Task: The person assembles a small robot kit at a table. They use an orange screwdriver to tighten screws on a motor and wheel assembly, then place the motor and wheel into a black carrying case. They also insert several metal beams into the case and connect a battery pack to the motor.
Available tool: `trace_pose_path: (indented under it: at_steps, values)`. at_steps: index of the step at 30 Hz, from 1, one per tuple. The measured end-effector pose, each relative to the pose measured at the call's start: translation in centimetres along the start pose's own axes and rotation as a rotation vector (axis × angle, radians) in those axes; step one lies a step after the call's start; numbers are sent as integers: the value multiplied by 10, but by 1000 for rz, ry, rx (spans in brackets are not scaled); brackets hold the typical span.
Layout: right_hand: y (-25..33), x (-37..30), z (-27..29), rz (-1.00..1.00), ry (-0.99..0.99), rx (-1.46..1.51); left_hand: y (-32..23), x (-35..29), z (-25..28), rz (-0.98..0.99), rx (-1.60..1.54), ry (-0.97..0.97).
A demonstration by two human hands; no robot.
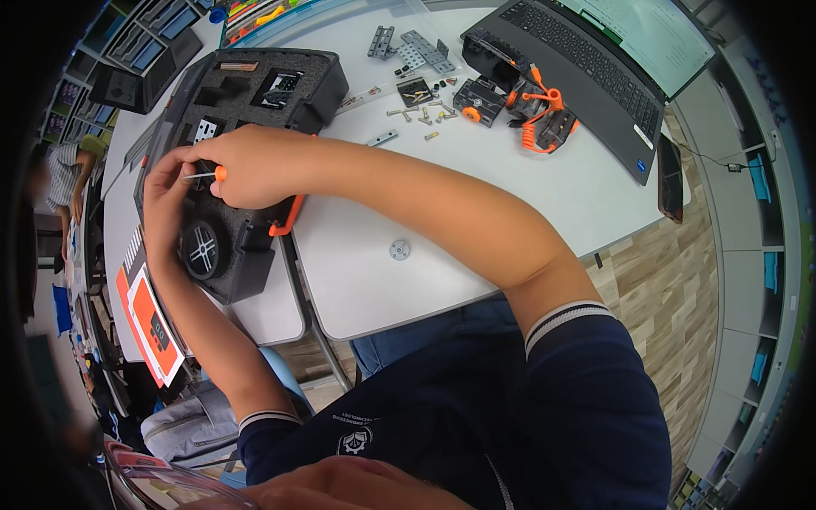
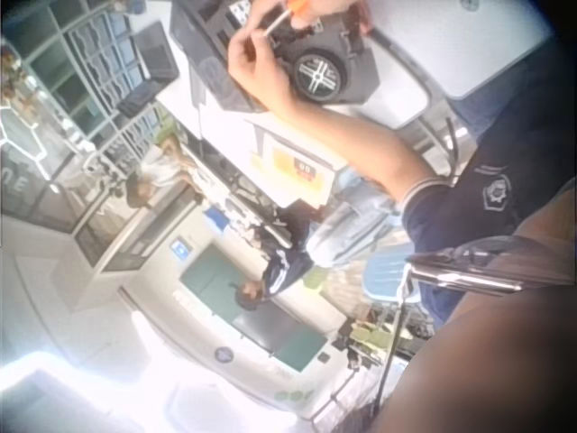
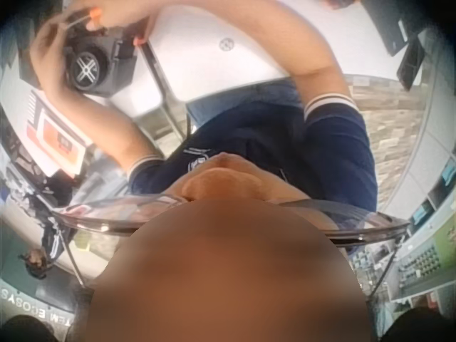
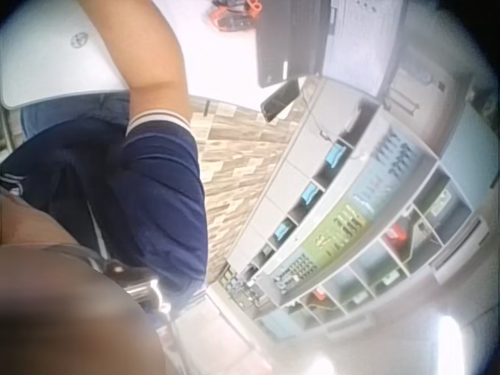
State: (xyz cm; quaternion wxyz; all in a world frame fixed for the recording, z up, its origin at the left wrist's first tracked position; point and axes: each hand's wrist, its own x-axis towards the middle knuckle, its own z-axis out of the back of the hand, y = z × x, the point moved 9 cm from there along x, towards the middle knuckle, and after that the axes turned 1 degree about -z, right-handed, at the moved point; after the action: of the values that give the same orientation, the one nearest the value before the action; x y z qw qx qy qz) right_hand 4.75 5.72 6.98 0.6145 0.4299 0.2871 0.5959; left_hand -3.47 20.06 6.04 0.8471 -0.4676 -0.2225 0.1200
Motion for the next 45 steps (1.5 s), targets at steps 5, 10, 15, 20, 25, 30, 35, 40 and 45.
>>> trace_pose_path:
  at_steps: [5, 10, 15, 20, 25, 30, 35, 40, 45]
  values:
    - [5, 11, 36, 129, -269, -298, 6, -1, 0, 101, -18, 26]
    - [-24, 2, 71, -156, -239, -57, -1, -4, 0, 96, -113, 0]
    - [-27, 2, 76, -242, -199, -167, -5, -7, 8, 85, -321, -93]
    - [-36, 5, 57, -314, -30, -225, -12, -4, 13, -13, -351, -90]
    - [-33, 11, 53, -270, -60, -264, -15, -7, 24, -65, -404, -221]
    - [-21, 27, 44, -138, -45, -636, -12, -9, 38, -94, -503, -339]
    - [-13, 42, 27, -10, 64, -905, -7, -9, 52, -144, -597, -416]
    - [-15, 46, 20, -30, 98, -844, -1, -13, 63, -180, -655, -538]
    - [-21, 49, 21, -58, 135, -823, 1, -19, 71, -153, -549, -689]
